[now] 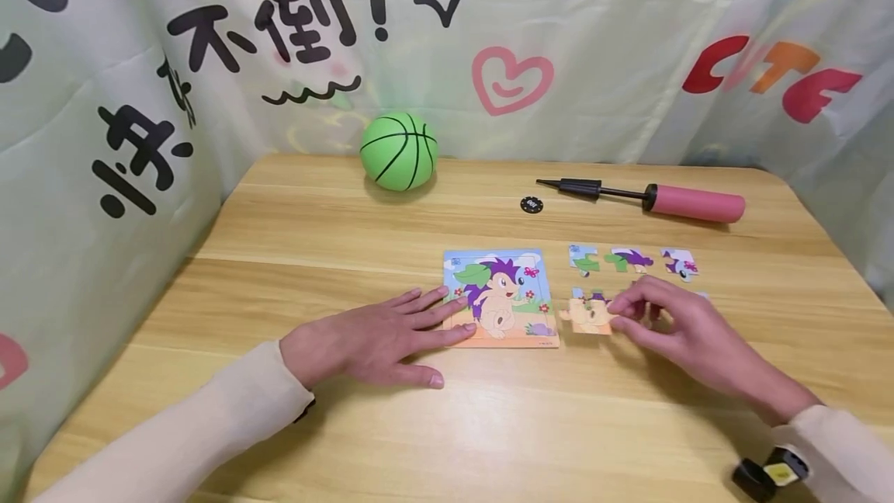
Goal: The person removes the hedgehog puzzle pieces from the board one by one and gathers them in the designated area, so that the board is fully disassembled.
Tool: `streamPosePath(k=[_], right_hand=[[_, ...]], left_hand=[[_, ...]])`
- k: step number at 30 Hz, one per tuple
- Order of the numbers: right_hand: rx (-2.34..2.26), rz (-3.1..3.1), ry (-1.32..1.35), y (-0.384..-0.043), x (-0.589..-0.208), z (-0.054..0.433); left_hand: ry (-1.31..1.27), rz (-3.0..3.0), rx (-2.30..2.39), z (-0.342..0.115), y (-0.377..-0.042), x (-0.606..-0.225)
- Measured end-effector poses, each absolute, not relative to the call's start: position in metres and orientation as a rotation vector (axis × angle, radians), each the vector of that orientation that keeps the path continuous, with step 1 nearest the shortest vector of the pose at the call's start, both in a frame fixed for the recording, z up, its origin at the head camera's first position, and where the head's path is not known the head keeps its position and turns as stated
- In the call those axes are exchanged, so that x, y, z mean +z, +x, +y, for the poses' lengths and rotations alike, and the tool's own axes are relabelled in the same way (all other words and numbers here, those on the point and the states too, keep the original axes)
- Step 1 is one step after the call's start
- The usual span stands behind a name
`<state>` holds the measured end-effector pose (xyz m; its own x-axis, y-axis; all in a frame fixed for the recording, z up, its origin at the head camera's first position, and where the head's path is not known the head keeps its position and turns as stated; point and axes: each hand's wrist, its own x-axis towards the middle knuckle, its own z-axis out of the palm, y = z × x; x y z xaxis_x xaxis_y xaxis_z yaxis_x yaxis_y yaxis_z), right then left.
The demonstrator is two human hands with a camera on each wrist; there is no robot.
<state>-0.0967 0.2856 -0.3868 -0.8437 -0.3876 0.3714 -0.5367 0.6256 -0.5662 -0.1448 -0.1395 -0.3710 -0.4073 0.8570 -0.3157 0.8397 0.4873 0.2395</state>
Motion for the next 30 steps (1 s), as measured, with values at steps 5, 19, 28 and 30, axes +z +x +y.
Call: streamPosePath(k=[5,19,28,30], right_hand=[[1.082,-2.721,0.586,-0.084,-0.383,0.324],[0.942,-2.758,0.652,-0.065,-0.402,0.362],[0.755,-2.871,0.584,-0.063,-0.406,0.361],[0.745,-2.876,0.577,-0.063,-0.406,0.361]], left_hand=[[1.393,2.347,0.072,-0.143,-0.144,-0.371],[1.371,2.345,0.095,-0.143,-0.144,-0.371],[1.378,2.342,0.096,-0.141,-0.143,-0.372],[1.379,2.344,0.095,-0.141,-0.143,-0.371]])
